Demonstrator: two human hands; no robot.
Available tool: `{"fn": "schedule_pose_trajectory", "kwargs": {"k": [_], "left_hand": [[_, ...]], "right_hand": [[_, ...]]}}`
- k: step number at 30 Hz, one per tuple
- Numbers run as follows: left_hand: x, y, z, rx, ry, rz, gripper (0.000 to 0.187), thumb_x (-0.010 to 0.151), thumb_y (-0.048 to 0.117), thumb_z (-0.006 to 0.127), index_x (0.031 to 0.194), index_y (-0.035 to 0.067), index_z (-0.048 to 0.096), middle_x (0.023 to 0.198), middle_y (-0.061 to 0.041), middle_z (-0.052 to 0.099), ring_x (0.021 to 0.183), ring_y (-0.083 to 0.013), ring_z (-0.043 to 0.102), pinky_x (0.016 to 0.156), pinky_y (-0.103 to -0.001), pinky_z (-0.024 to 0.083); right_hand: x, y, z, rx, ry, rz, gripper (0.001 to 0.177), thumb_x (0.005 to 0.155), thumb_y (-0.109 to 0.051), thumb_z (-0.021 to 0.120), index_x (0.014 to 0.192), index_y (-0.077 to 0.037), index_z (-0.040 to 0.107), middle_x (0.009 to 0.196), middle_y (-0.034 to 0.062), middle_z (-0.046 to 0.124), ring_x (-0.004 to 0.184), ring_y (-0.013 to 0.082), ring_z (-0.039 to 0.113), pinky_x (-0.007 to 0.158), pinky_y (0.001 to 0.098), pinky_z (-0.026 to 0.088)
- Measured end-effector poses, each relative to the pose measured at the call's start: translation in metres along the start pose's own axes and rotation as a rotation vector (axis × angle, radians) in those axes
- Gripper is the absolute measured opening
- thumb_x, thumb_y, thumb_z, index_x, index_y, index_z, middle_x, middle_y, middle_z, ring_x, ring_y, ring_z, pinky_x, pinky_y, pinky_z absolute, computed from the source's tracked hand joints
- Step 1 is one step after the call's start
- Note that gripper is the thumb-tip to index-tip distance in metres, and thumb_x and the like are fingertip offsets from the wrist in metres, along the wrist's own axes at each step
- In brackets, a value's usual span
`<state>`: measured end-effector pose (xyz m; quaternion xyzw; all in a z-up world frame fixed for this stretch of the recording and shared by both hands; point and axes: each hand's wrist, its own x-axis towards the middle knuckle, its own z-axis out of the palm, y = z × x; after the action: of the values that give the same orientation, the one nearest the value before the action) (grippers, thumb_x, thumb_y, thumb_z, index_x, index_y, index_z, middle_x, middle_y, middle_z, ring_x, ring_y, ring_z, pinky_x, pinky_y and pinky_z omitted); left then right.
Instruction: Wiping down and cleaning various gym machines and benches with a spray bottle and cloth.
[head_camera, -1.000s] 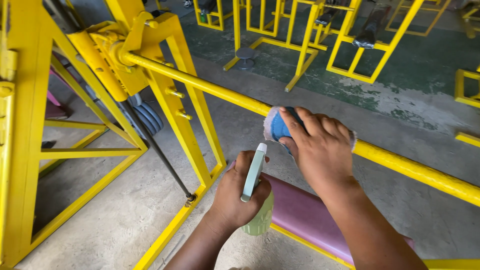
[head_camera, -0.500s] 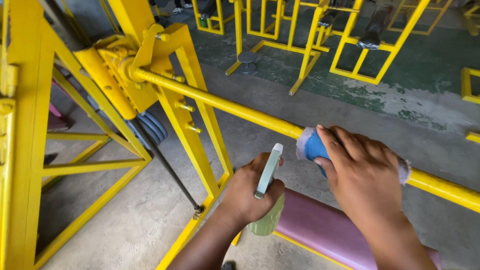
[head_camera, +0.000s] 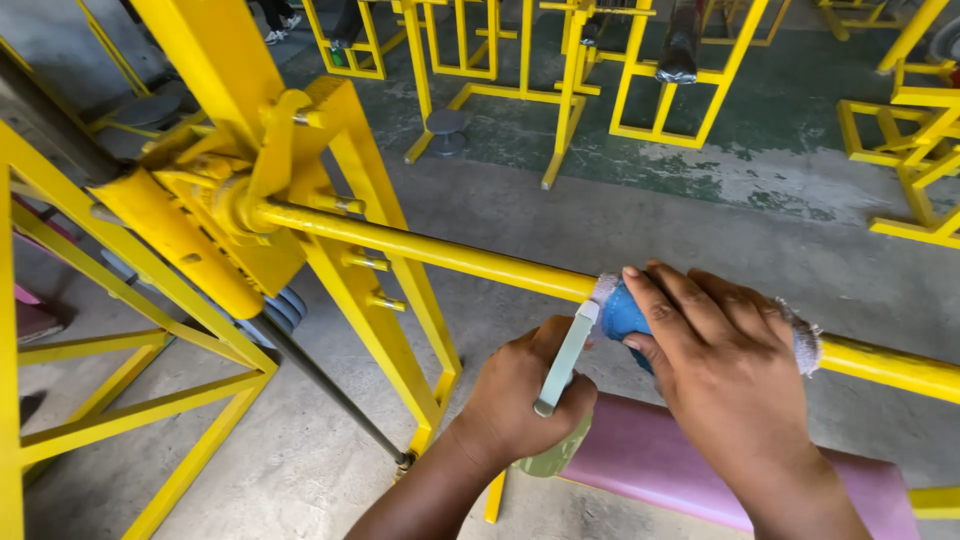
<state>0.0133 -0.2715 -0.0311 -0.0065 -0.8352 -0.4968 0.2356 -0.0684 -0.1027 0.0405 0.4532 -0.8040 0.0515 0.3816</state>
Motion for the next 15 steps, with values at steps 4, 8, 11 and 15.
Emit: {"fn": "schedule_pose_trajectory", "kwargs": {"k": [4, 8, 11, 15], "left_hand": [[-0.007, -0.010, -0.043, 0.096, 0.029, -0.049, 0.051, 0.076, 0.018, 0.066, 0.126, 0.007, 0.059, 0.087, -0.016, 0.073, 0.076, -0.0364, 0.074, 0.069, -0.044, 0.059], [-0.020, -0.036, -0.083, 0.147, 0.160, -0.054, 0.051, 0.076, 0.016, 0.066, 0.126, 0.006, 0.060, 0.090, -0.016, 0.073, 0.078, -0.0345, 0.075, 0.072, -0.042, 0.060], [-0.029, -0.047, -0.111, 0.149, 0.265, -0.117, 0.049, 0.076, 0.015, 0.067, 0.124, 0.008, 0.062, 0.089, -0.015, 0.074, 0.078, -0.0331, 0.076, 0.072, -0.041, 0.060], [-0.043, -0.066, -0.143, 0.187, 0.397, -0.184, 0.051, 0.074, 0.014, 0.068, 0.124, 0.010, 0.064, 0.089, -0.015, 0.073, 0.080, -0.0332, 0.075, 0.074, -0.041, 0.060]], "right_hand": [[0.029, -0.037, 0.019, 0.010, 0.016, -0.052, 0.058, 0.078, -0.027, 0.078, 0.134, -0.016, 0.068, 0.128, 0.0013, 0.069, 0.113, 0.0251, 0.065, 0.100, 0.0419, 0.048], [0.061, -0.081, 0.043, -0.017, 0.028, -0.097, 0.059, 0.077, -0.027, 0.077, 0.134, -0.015, 0.069, 0.124, 0.0019, 0.069, 0.107, 0.0254, 0.065, 0.093, 0.0430, 0.049], [0.084, -0.115, 0.068, -0.038, 0.090, -0.147, 0.056, 0.081, -0.028, 0.075, 0.134, -0.014, 0.069, 0.125, 0.0042, 0.068, 0.106, 0.0270, 0.064, 0.093, 0.0444, 0.049], [0.114, -0.159, 0.104, -0.050, 0.173, -0.193, 0.050, 0.088, -0.027, 0.067, 0.136, -0.012, 0.068, 0.127, 0.0081, 0.067, 0.106, 0.0308, 0.064, 0.097, 0.0470, 0.048]]}}
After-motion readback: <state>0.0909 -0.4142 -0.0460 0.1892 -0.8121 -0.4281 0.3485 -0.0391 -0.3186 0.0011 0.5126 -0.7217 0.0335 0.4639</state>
